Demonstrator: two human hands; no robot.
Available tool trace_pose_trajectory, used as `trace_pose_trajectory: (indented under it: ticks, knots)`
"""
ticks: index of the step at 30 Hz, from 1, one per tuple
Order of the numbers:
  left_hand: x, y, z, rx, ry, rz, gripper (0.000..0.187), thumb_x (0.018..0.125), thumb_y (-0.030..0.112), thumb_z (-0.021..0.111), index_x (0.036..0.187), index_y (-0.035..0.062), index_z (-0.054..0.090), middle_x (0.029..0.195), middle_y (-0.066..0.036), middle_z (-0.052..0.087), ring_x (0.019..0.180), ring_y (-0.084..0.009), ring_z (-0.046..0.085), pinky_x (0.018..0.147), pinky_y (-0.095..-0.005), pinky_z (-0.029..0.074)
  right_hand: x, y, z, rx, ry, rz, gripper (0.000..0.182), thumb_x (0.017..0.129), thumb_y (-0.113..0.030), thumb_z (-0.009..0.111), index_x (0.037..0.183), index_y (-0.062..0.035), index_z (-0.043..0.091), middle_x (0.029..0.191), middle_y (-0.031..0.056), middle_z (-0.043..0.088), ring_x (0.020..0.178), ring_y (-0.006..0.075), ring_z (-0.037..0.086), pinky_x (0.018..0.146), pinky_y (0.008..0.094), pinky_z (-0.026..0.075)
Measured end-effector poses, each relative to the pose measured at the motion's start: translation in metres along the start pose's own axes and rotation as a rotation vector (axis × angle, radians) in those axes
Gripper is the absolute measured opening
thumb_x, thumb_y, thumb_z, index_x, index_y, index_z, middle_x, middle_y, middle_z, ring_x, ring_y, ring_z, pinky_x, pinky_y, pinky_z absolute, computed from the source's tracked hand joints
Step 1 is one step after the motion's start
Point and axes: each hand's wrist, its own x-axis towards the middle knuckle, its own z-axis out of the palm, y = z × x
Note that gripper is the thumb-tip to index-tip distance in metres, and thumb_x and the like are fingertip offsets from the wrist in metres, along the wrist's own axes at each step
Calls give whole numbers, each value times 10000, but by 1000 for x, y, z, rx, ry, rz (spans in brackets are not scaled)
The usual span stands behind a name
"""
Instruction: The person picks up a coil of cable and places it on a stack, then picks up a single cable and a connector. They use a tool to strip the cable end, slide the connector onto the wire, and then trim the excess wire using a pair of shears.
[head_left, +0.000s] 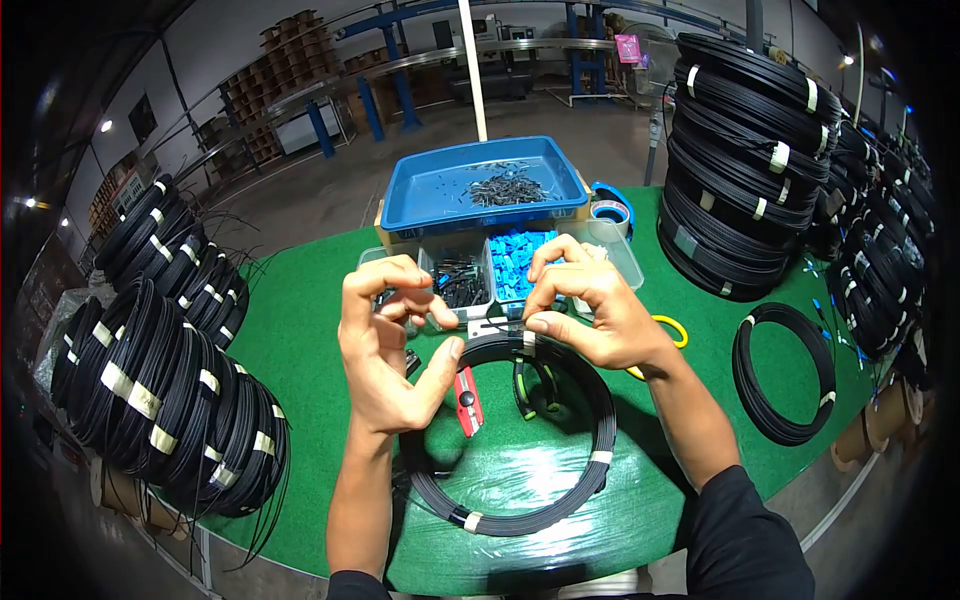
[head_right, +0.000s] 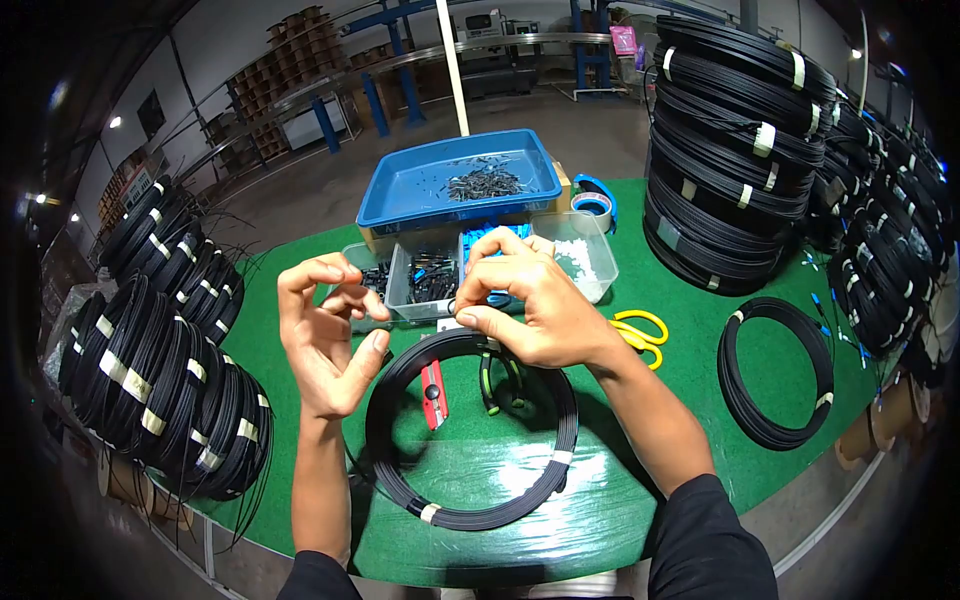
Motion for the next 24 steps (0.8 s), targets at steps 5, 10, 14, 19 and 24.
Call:
trace_pose_trajectory:
  ticks: [5, 10, 14, 19, 24]
  knots:
    - [-3, -2, 4, -168, 64, -209, 628, 702, 22, 707, 1251, 55, 404, 1178, -102, 443, 876, -180, 606, 820, -301, 433, 1, -4, 4, -161, 75, -140, 116, 750, -120, 757, 827, -123, 671, 837, -15, 639, 1043, 191, 552, 919, 407, 255]
    - [-2, -1, 4, -214, 84, -280, 585, 732, -85, 645, 1246, 44, 398, 1167, -108, 441, 832, -149, 606, 713, -238, 475, 3, -9, 7, -272, 90, -218, 160, 665, -80, 765, 800, -118, 689, 795, -19, 663, 1005, 223, 566, 850, 385, 308]
    - [-2, -3, 5, -111, 97, -231, 567, 727, -165, 621, 1204, 50, 403, 1133, -104, 445, 783, -109, 578, 652, -198, 471, 3, -12, 11, -307, 100, -218, 172, 663, -76, 768, 802, -127, 680, 779, -32, 652, 1005, 219, 566, 843, 397, 295]
    - [1, -5, -5, -110, 154, -218, 588, 732, -181, 627, 1210, 64, 387, 1117, -102, 454, 781, -97, 559, 648, -201, 478, 3, -9, 8, -313, 93, -216, 175, 661, -67, 764, 799, -129, 677, 784, -34, 654, 1004, 215, 566, 844, 402, 290]
    - [2, -4, -14, -154, 123, -206, 609, 734, -163, 641, 1239, 62, 386, 1160, -103, 458, 820, -138, 611, 683, -218, 499, 2, -6, 7, -291, 86, -207, 172, 713, -92, 763, 816, -152, 639, 809, -31, 619, 1022, 189, 563, 885, 430, 230]
